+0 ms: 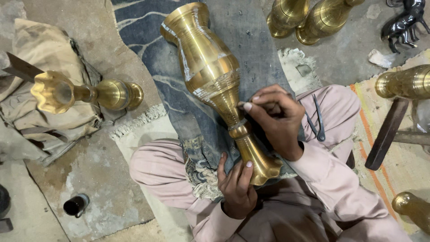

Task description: The person sits cross-legged on the floor with a brass vase held against a padded board on their lap. They use a small hand graver to carve decorative lines and patterns into the vase's narrow midsection, steadying the vase with the other hand and briefly setting aside a finished vase part before resuming engraving.

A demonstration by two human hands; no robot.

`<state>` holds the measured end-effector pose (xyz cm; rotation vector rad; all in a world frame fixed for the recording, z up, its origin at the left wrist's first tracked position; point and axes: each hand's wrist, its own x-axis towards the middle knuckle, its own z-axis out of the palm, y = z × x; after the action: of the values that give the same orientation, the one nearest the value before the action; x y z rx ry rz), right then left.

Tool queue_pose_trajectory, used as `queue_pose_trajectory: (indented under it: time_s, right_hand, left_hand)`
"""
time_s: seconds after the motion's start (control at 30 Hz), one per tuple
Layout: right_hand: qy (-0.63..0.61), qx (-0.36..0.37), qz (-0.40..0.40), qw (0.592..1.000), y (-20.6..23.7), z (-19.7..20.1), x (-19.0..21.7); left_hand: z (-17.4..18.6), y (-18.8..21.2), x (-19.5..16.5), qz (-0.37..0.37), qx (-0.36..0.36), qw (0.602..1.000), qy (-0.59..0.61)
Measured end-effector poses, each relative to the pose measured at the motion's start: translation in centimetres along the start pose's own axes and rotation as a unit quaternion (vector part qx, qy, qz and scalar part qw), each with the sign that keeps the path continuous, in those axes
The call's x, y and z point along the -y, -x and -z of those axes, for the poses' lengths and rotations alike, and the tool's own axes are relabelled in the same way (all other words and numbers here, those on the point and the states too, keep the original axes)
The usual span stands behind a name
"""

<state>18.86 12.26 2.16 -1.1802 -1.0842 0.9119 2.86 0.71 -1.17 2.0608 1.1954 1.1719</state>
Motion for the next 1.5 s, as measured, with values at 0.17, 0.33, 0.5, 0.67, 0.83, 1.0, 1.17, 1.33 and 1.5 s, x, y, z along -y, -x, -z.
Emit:
queue_pose_trajectory:
  time_s: [0.17,0.33,0.5,0.67,0.83,1.0,1.17,1.33,1.5]
  right_hand:
    - [0.013,-0.006,0.005,1.0,0.2,0.0,-0.1]
    - [0.006,-0.005,0.007,1.0,-0.1,0.1,0.0]
    - [0.096,0.017,0.096,0.991,0.5,-0.1,0.9]
    - [0.086,0.005,0.055,0.995,0.1,0.0,1.2]
    - [0.087,0.008,0.05,0.995,0.0,-0.2,1.6]
    - [0.099,0.044,0.108,0.988,0.4,-0.2,2.1]
    - [0.121,0.038,0.069,0.989,0.0,0.2,1.6]
    - [-0.124,0.014,-0.027,0.992,-1.0,0.1,0.3]
    - [-0.08,0.026,0.009,0.996,-1.4,0.3,-0.7]
  left_hand:
    - [-0.3,0.2,0.0,0.006,-0.008,1.0,-0.008]
    - [-0.4,0.2,0.0,0.005,-0.016,1.0,-0.004]
    - [-0.3,0.1,-0.2,0.006,-0.014,1.0,-0.008]
    - [-0.2,0.0,-0.1,0.006,-0.011,1.0,-0.01]
    - [-0.2,0.0,-0.3,0.01,-0.012,1.0,-0.019]
    - [0.0,0.0,-0.4,0.004,-0.01,1.0,-0.013]
    - [-0.2,0.0,-0.2,0.002,-0.012,1.0,-0.013]
    - [-0.4,0.1,-0.2,0.007,-0.017,1.0,-0.015]
    - [-0.4,0.0,-0.3,0.005,-0.023,1.0,-0.015]
